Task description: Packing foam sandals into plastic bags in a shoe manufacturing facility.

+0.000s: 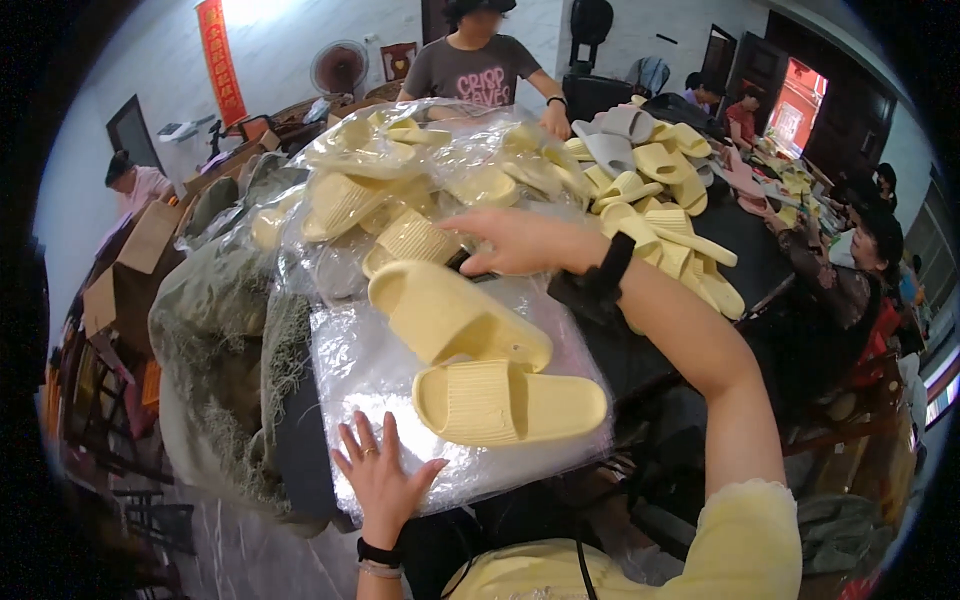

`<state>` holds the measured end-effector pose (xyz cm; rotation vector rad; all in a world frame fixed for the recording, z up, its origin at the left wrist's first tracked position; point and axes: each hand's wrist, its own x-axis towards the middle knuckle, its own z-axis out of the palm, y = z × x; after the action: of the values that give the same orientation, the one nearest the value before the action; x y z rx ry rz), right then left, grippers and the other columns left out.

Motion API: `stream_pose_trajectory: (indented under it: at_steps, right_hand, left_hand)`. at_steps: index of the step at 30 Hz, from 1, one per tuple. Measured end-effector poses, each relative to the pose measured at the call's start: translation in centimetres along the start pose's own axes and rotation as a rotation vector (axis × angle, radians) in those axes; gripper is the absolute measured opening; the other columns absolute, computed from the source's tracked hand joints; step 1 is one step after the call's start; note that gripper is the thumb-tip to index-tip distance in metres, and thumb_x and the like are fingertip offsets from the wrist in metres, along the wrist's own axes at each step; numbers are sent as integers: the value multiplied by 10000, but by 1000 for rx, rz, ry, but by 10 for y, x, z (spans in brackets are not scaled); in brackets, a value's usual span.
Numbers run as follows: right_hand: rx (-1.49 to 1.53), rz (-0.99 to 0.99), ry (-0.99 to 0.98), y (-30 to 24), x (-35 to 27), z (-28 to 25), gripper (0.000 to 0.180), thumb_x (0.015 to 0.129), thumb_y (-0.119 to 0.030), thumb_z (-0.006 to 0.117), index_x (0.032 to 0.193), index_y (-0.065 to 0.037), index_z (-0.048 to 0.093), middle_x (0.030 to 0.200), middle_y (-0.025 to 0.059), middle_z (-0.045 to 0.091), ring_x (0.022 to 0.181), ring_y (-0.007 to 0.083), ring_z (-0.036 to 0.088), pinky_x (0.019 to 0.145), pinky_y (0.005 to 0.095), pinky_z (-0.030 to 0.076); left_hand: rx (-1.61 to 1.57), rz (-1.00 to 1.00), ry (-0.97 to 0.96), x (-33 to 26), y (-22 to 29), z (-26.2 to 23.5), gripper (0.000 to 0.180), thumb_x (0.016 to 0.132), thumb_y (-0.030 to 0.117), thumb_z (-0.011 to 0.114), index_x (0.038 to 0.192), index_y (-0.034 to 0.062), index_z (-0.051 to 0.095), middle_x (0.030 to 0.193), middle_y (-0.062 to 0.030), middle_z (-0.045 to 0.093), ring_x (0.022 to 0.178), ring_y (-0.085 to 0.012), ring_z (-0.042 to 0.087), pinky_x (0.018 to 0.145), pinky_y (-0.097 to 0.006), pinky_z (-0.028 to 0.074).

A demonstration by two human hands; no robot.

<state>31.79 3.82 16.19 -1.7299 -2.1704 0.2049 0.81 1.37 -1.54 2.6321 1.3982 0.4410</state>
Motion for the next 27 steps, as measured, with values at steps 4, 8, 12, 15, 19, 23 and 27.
stream_pose_trajectory:
  at_steps: [4,8,12,15,19,23,27]
  right_hand:
    - [-145,105,-93,-3,-19,31,203,784,-94,569,972,-19,585,983,142,545,940,291,537,796,346,436]
    - [87,161,-393,-22,-66,61,331,740,-62,570,1068,-43,539,929,138,531,892,329,537,770,385,436]
    - [118,50,-20,-2,-78,110,362,730,-53,593,1085,-65,525,930,124,532,907,307,528,773,360,435]
    - [143,53,16,2,-70,116,336,748,-66,577,1079,-60,517,892,110,536,876,290,535,744,347,436]
    - [477,389,61,-28,-46,131,382,763,-146,590,1105,-43,455,900,124,510,908,293,512,759,359,417]
    - [-51,253,45,-34,-24,146,359,775,-244,581,1039,-28,471,1011,153,447,1028,341,407,866,400,333]
    - [-12,-150,39,-8,2,160,201,801,-200,565,842,-4,567,878,115,536,924,273,510,845,365,369]
  left_hand:
    - [-13,-18,-5,-2,-6,-1,920,660,697,553,1347,121,347,1444,-205,143,1321,-428,78,1009,-600,47]
    - [-12,-5,4,-1,-8,0,920,657,692,558,1346,122,343,1434,-219,154,1314,-443,85,991,-625,74]
    - [-3,9,32,1,-7,1,907,658,699,547,1333,121,365,1433,-222,153,1312,-446,90,983,-632,89]
    - [-17,11,39,0,-9,5,898,657,707,539,1320,120,389,1432,-224,152,1314,-447,79,985,-632,83]
    - [-47,-5,32,0,-11,6,867,655,708,541,1298,138,428,1425,-233,167,1312,-456,73,983,-636,68]
    - [-74,7,43,-3,-9,1,843,649,689,564,1285,147,447,1421,-240,172,1307,-461,83,979,-637,75]
    - [-61,15,58,-2,-8,-2,848,644,683,574,1274,128,455,1414,-243,189,1297,-470,116,974,-641,94]
